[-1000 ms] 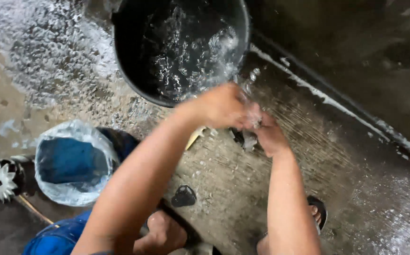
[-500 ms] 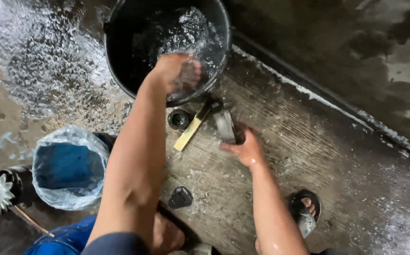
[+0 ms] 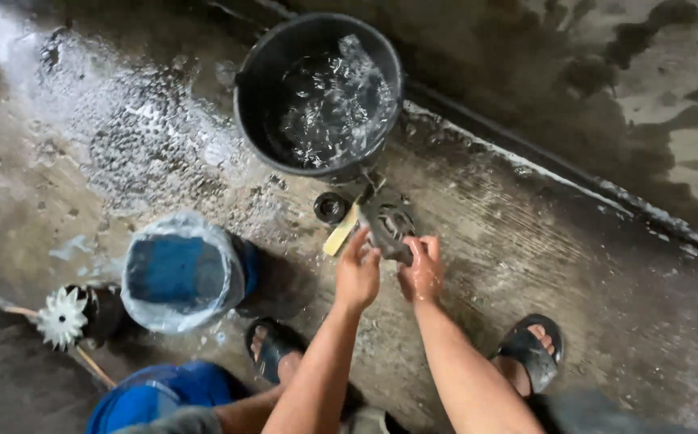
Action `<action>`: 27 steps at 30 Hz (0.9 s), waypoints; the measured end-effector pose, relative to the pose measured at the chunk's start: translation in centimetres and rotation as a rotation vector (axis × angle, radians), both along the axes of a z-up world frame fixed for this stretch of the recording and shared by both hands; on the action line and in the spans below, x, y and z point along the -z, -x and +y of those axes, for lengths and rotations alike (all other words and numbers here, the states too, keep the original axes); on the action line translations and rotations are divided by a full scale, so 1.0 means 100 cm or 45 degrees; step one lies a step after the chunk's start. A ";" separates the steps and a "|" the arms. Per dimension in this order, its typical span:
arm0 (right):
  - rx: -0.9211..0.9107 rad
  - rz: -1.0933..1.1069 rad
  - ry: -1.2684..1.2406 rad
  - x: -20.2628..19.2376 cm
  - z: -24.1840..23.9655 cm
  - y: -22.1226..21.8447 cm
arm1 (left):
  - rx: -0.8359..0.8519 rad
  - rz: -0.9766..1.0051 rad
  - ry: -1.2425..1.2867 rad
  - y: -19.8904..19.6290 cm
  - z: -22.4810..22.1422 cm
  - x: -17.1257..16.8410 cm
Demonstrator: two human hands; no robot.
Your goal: Scrubbing a mechanical part with a brush and rinsing it in a bucket of water to clean it.
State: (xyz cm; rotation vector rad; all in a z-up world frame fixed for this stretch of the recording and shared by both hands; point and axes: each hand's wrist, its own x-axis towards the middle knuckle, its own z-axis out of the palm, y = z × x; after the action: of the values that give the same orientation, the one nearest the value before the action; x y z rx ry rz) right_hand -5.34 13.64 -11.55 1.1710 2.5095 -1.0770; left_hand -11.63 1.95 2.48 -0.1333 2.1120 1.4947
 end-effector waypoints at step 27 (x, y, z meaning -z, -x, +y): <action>-0.567 -0.340 -0.091 -0.111 0.023 -0.110 | 0.515 -0.033 0.592 -0.132 -0.088 -0.003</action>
State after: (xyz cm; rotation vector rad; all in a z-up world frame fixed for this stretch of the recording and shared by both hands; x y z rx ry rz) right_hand 5.67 15.96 -0.49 0.6636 2.4413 -0.6742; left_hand 1.62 -6.86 2.82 0.1017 2.2619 0.7568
